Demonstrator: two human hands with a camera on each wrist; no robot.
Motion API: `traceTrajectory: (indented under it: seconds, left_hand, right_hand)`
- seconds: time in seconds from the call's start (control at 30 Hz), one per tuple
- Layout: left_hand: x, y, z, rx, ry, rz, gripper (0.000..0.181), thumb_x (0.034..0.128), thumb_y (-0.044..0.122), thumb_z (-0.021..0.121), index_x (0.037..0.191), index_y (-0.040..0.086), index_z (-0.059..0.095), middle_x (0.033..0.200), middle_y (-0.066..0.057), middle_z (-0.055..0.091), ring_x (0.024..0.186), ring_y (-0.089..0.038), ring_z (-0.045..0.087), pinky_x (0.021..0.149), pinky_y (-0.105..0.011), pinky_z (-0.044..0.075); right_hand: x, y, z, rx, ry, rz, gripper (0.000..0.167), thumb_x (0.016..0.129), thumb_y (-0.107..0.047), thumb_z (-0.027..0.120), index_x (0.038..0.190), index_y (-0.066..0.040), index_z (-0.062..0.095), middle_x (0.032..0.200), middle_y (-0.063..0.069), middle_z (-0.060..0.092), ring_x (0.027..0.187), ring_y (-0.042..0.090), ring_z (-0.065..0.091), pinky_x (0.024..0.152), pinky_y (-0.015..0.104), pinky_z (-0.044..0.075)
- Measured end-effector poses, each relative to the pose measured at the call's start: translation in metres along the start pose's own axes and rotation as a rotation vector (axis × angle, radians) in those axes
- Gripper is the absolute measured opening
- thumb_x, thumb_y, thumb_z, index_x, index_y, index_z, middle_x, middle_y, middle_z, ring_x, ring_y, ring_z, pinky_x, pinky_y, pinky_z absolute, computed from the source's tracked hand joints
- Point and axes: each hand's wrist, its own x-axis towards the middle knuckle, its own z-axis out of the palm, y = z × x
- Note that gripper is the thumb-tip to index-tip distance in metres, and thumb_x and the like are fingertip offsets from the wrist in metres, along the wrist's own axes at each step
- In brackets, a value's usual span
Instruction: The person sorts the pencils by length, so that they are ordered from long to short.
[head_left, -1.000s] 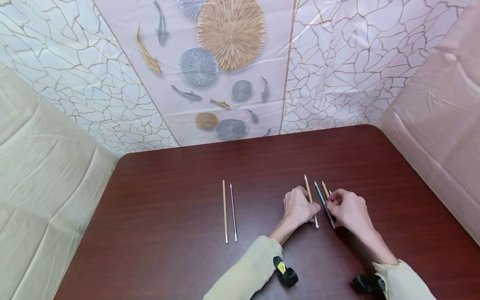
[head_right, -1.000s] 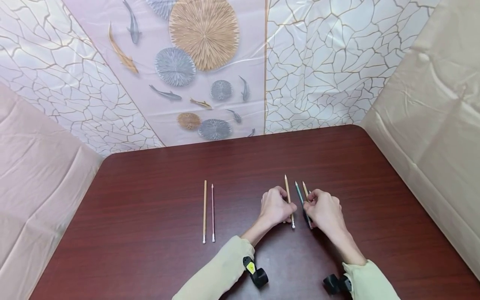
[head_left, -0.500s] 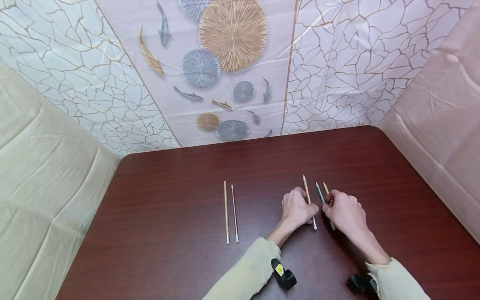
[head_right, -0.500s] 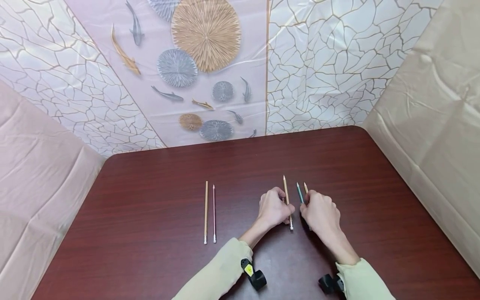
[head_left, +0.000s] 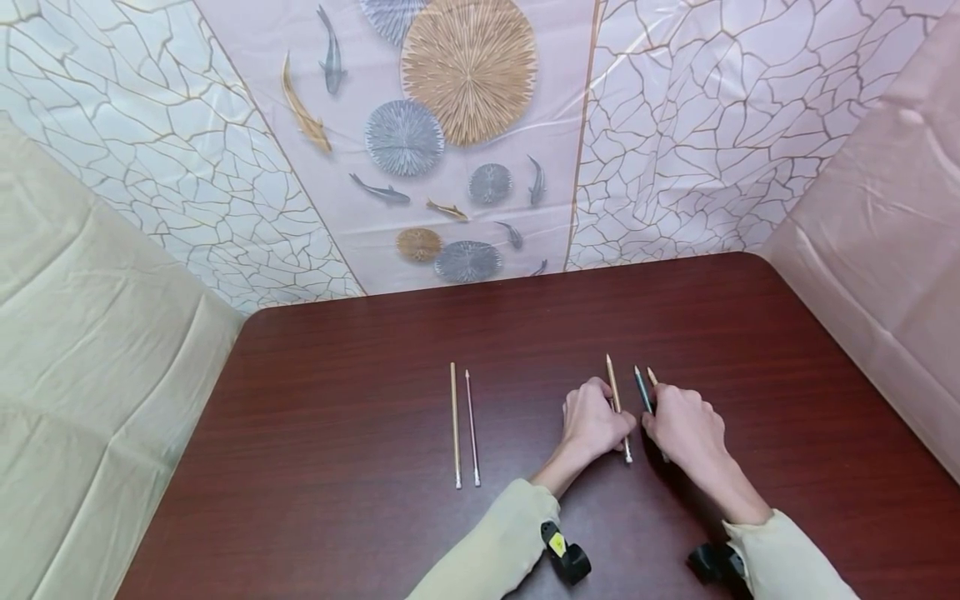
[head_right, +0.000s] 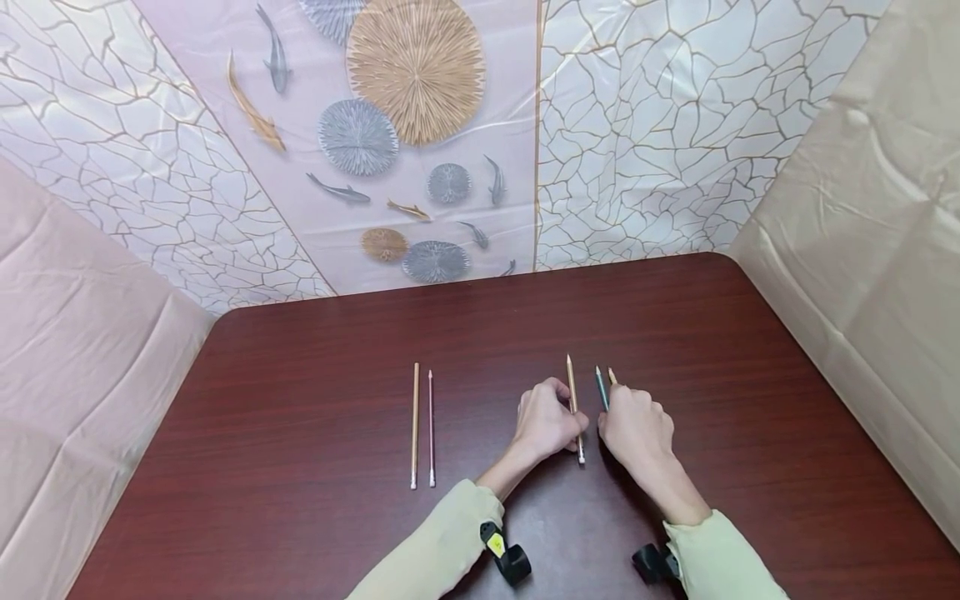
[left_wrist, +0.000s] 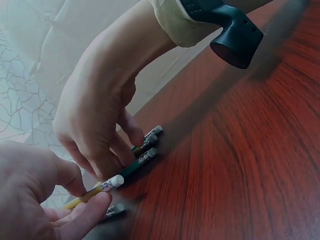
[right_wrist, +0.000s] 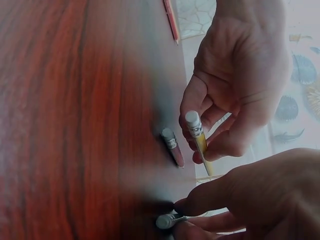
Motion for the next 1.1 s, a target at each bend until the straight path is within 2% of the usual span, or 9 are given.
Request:
traceTrajectory:
  seconds: [0.17, 0.43, 0.77, 0.97, 1.1]
  left_hand:
    - [-0.0002, -0.0003, -0.0011, 0.010, -0.003, -0.010, 0.027, 0.0700, 0.014, 0.079, 0.093, 0.011, 0.065, 0.040, 0.014, 0.050, 0.033, 0.003, 0.048, 0.067, -0.020, 0.047]
    - [-0.0010, -0.0023, -0.0014, 0.009, -0.006, -0.012, 0.027, 0.0701, 0.014, 0.079, 0.093, 0.010, 0.065, 0.040, 0.014, 0.049, 0.032, 0.002, 0.047, 0.069, -0.021, 0.047]
    - [-0.0003, -0.0050, -0.0057, 0.032, 0.003, -0.013, 0.026, 0.0702, 0.014, 0.078, 0.093, 0.011, 0.065, 0.044, 0.013, 0.052, 0.035, 0.002, 0.050, 0.069, -0.022, 0.048]
    - [-0.0014, -0.0052, -0.0077, 0.024, -0.002, -0.033, 0.026, 0.0717, 0.014, 0.079, 0.093, 0.012, 0.065, 0.044, 0.014, 0.051, 0.033, 0.002, 0.049, 0.071, -0.022, 0.049]
    - [-0.0020, -0.0059, -0.0085, 0.023, 0.006, -0.030, 0.026, 0.0713, 0.014, 0.079, 0.093, 0.012, 0.066, 0.044, 0.014, 0.051, 0.033, 0.002, 0.049, 0.070, -0.022, 0.049]
  right_hand:
    - [0.0007, -0.0006, 0.0020, 0.002, -0.015, 0.009, 0.016, 0.078, -0.010, 0.066, 0.070, -0.008, 0.052, 0.064, 0.014, 0.056, 0.064, 0.045, 0.061, 0.050, 0.056, 0.044]
    - [0.0015, 0.0012, 0.0053, 0.025, -0.009, 0.005, 0.011, 0.073, -0.010, 0.066, 0.075, -0.006, 0.057, 0.064, 0.014, 0.057, 0.060, 0.041, 0.059, 0.050, 0.055, 0.044]
    - [0.0027, 0.0005, 0.0012, 0.096, -0.004, 0.003, 0.018, 0.070, -0.012, 0.068, 0.084, -0.002, 0.063, 0.066, 0.008, 0.058, 0.063, 0.038, 0.059, 0.053, 0.053, 0.046]
    - [0.0025, 0.0005, -0.0002, 0.155, 0.004, -0.036, 0.018, 0.070, -0.011, 0.068, 0.084, -0.001, 0.063, 0.060, -0.003, 0.060, 0.055, 0.023, 0.059, 0.058, 0.050, 0.048]
    - [0.0002, -0.0006, -0.0012, 0.222, -0.022, -0.028, 0.018, 0.072, -0.009, 0.066, 0.087, 0.001, 0.061, 0.062, -0.003, 0.063, 0.044, 0.013, 0.059, 0.059, 0.043, 0.050]
